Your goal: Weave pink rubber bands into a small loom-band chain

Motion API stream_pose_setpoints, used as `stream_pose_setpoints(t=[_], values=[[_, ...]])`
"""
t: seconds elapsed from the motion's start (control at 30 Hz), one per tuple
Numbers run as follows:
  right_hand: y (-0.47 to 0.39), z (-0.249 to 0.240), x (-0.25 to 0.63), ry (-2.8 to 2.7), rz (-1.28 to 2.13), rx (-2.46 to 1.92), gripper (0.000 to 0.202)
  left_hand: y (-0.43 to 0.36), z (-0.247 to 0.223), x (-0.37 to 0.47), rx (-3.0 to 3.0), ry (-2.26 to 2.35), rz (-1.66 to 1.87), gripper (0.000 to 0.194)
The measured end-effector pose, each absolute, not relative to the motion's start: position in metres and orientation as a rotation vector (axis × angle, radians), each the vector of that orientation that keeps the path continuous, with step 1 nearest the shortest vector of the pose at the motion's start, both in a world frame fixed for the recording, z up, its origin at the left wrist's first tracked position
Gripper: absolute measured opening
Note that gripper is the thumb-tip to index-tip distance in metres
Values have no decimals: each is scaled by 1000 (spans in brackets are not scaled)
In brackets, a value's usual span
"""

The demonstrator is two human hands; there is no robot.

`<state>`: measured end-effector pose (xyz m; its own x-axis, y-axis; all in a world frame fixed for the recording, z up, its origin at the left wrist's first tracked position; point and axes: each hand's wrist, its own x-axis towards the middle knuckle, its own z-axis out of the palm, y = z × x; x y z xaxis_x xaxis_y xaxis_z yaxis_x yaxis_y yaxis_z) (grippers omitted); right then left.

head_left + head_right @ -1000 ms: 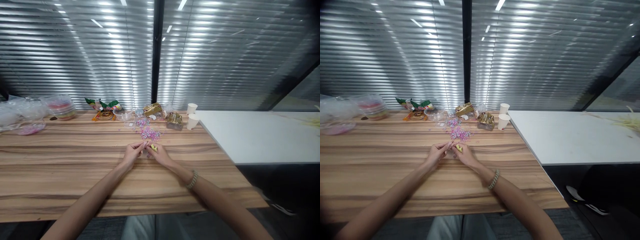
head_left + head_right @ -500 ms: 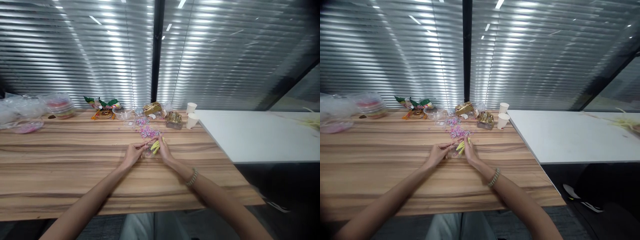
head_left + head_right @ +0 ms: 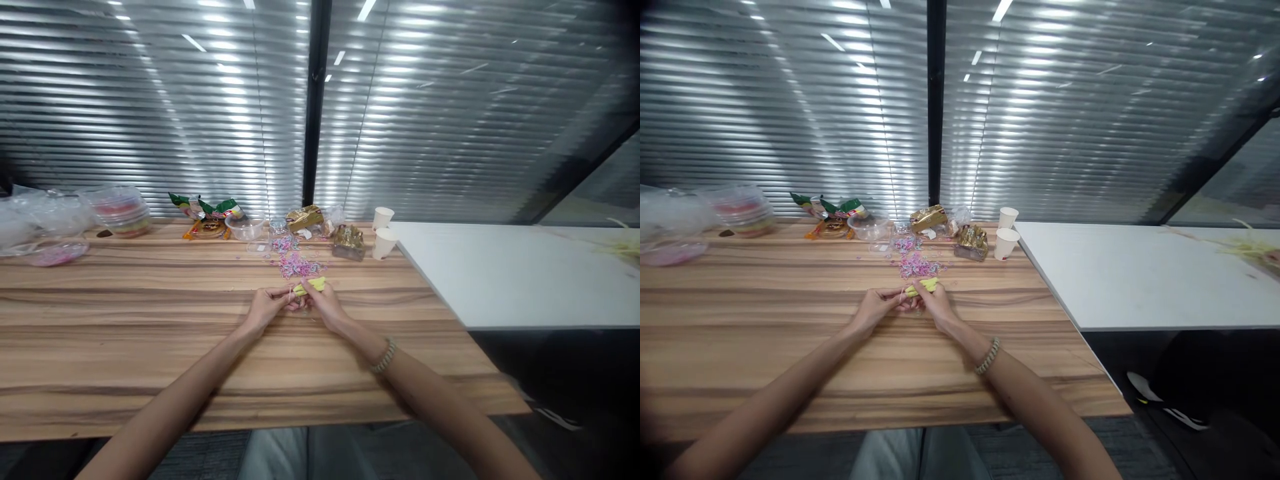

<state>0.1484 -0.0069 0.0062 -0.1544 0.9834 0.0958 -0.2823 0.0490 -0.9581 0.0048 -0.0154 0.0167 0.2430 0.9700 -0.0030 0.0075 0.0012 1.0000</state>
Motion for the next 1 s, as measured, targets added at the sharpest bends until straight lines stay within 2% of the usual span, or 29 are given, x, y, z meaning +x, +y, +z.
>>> stream_pose_setpoints(t=[0.33, 0.8, 1.0], values=[[-11, 16, 152, -1142, 1406, -837, 29, -15, 18, 2, 1350, 1069, 1023, 42], [-11, 18, 155, -1243, 1477, -748, 30, -15, 19, 2, 1419, 1067, 999, 34], [-7, 10, 154, -1164, 1427, -887, 33, -13, 22, 1, 1493, 1051, 1043, 31]])
